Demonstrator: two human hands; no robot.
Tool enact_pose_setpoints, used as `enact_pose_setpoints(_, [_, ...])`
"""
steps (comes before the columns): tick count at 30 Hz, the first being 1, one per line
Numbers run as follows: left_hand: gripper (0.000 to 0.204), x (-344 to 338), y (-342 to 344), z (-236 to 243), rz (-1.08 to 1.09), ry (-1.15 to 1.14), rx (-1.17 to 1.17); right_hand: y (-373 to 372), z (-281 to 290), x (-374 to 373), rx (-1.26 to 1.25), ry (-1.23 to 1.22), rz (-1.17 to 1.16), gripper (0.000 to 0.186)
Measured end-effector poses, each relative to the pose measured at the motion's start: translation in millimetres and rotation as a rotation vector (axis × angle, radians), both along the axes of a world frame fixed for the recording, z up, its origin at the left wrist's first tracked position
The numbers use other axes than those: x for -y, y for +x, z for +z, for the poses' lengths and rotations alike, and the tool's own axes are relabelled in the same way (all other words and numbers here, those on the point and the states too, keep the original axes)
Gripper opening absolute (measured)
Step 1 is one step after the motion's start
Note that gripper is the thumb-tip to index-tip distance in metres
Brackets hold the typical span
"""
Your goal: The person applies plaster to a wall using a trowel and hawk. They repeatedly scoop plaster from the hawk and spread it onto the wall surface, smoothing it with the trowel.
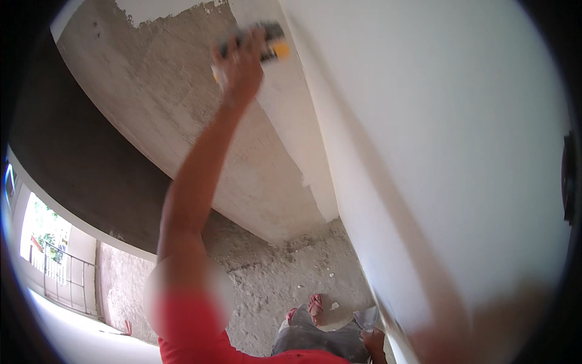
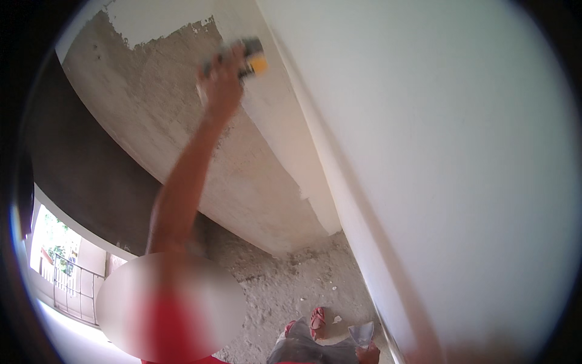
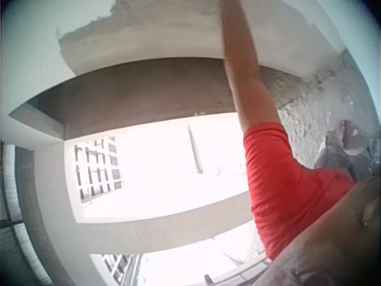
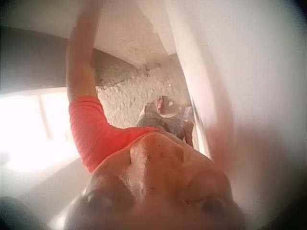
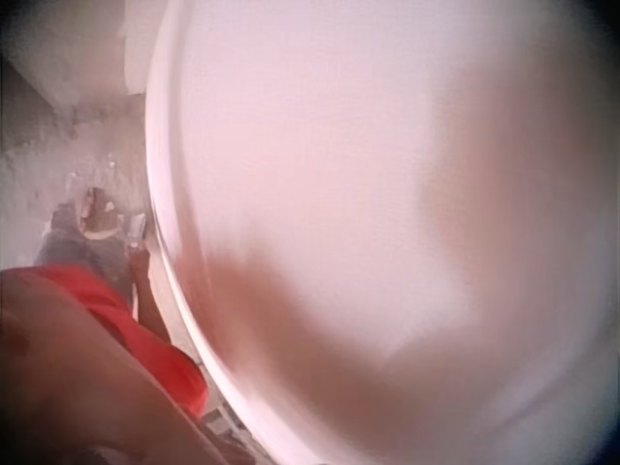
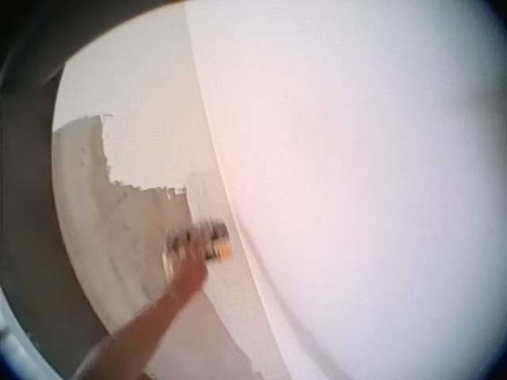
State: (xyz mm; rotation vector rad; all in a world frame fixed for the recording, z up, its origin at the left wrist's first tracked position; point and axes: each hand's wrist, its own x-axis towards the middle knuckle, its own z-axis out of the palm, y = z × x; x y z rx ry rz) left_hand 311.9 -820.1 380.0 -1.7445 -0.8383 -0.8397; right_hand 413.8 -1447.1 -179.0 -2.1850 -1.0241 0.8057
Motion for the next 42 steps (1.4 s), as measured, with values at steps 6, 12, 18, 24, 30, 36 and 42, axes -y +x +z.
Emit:
enact_pose_setpoints(6, [0.061, -92, 7, 156, 0.072, 0.034, 0.089, -16, -33, 10, -0.213, 0.037, -0.044, 0.036])
enact_pose_setpoints(12, [0.062, -21, 31, 111, 0.223, -0.145, 0.027, -17, 8, 19, -0.037, 0.109, 0.045, 0.042])
enact_pose_setpoints(18, [0.060, -38, 38, -46, 0.209, -0.031, 0.023, -9, -3, 45, -0.203, -0.284, -0.086, 0.046])
enact_pose_setpoints(24, [0.060, -26, 19, -223, 0.080, -0.113, 0.079, -2, 2, 41, -0.169, -0.287, -0.109, 0.047])
enact_pose_setpoints(30, [0.062, 18, -11, -325, 0.007, -0.428, -0.066, 14, 21, 32, -0.076, -0.644, 0.028, 0.057])
enact_pose_setpoints(36, [0.061, 34, 0, -131, -0.008, -0.123, -0.052, 14, -38, 67, -0.409, -0.418, 0.104, 0.040])
enact_pose_setpoints(42, [0.065, 4, -8, 111, 0.100, 0.212, 0.061, 2, 63, 57, -0.810, 0.106, -0.168, 0.036])
